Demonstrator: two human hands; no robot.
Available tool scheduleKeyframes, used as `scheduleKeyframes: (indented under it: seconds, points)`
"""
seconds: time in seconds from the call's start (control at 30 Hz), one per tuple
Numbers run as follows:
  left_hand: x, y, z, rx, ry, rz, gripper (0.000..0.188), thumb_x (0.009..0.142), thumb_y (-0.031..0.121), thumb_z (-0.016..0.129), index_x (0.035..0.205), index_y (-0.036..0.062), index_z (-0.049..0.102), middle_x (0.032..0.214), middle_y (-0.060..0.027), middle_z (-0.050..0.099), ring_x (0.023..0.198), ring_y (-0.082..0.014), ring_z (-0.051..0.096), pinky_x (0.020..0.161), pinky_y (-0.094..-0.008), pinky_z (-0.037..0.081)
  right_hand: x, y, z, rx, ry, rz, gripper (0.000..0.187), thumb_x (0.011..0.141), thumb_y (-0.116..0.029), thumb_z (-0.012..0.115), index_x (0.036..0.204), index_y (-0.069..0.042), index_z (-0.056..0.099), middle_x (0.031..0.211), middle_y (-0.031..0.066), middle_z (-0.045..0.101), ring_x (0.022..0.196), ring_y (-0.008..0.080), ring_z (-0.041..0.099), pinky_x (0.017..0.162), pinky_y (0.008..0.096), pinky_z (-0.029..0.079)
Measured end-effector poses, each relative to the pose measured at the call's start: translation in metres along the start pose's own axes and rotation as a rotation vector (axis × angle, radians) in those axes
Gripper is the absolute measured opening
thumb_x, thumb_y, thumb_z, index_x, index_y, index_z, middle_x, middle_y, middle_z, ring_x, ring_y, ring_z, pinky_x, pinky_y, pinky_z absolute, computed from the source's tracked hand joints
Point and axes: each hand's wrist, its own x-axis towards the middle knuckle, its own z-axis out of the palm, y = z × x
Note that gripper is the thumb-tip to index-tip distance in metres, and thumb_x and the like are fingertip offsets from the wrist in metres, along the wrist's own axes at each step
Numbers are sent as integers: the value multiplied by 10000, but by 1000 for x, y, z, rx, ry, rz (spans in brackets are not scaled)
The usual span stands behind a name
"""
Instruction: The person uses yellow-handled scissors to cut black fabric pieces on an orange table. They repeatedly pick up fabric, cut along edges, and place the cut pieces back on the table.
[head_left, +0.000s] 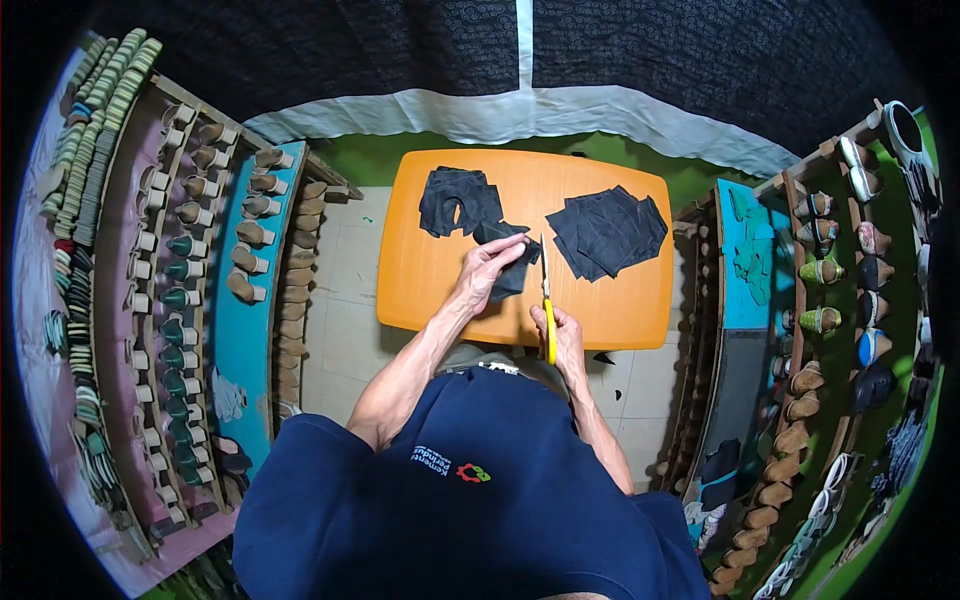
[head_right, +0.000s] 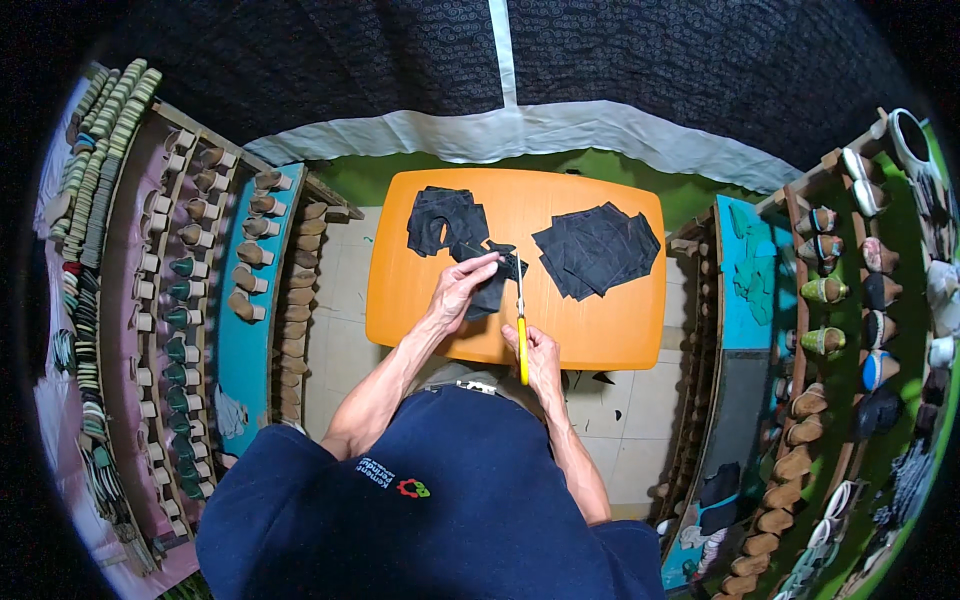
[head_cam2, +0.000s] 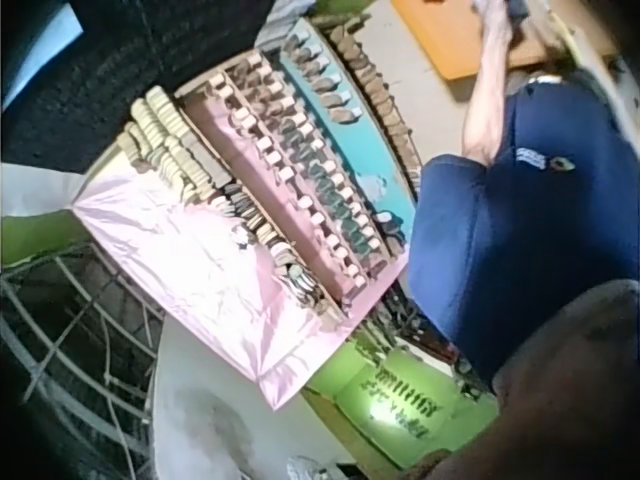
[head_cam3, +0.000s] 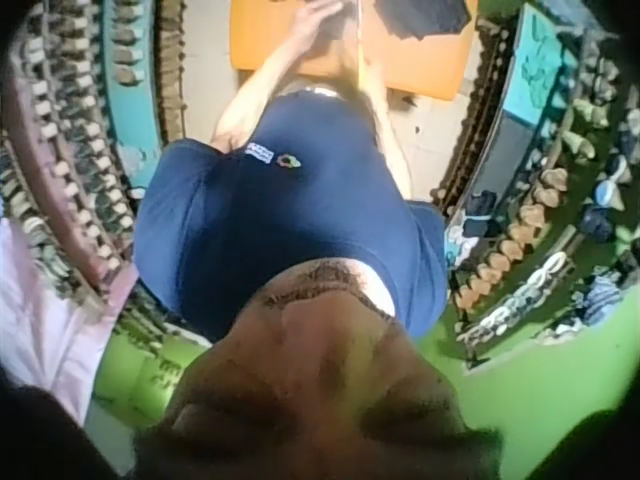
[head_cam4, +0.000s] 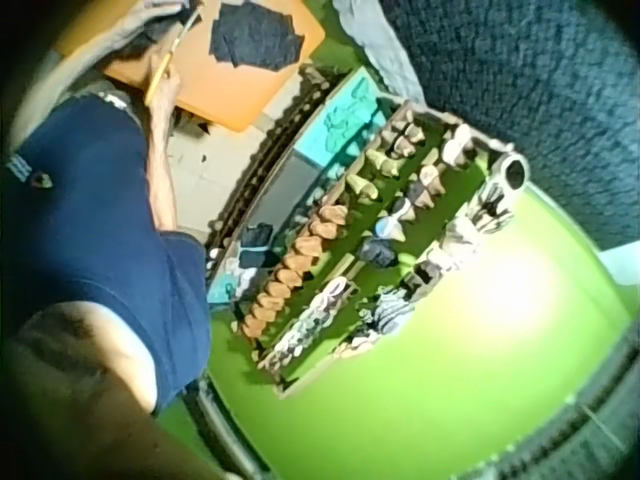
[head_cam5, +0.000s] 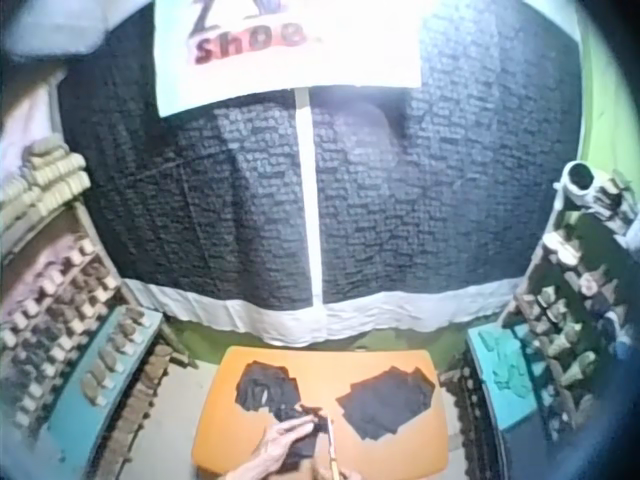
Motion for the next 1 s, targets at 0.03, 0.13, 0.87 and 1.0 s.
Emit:
scheduleKeyframes:
  seconds: [0.03, 0.13, 0.87, 1.0]
  points:
    - [4, -1, -10, 36, 12, 7, 370, 873, 53, 739, 1232, 1, 666, 1144, -89, 711, 1029, -131, 658, 946, -255, 494, -2, 3, -3, 5, -22, -5, 491, 888, -493, 724, 722, -60, 563, 527, -31, 467, 452, 76, 457, 429, 256, 383]
    - [13, 9, -28, 140, -68, 43, 358, 835, 7, 751, 1187, -2, 687, 1105, -85, 723, 980, -123, 675, 926, -254, 520, -8, 13, -9, -56, -88, -36, 461, 927, -479, 678, 779, -55, 576, 561, -24, 470, 469, 83, 460, 447, 267, 384]
    - [21, 57, -28, 513, -335, -128, 578, 730, 45, 822, 1286, 86, 669, 616, 143, 418, 539, -3, 267, 537, -198, 255, -11, 3, -9, -258, -154, -49, 461, 872, -474, 737, 756, -54, 585, 598, -45, 410, 565, 79, 369, 517, 296, 294]
    - [23, 53, -27, 493, -335, -119, 572, 735, 28, 812, 1286, 84, 669, 642, 140, 473, 544, -1, 268, 537, -193, 256, -11, 2, -12, -259, -135, -58, 457, 856, -454, 762, 728, -55, 579, 599, -53, 405, 569, 75, 357, 519, 293, 287]
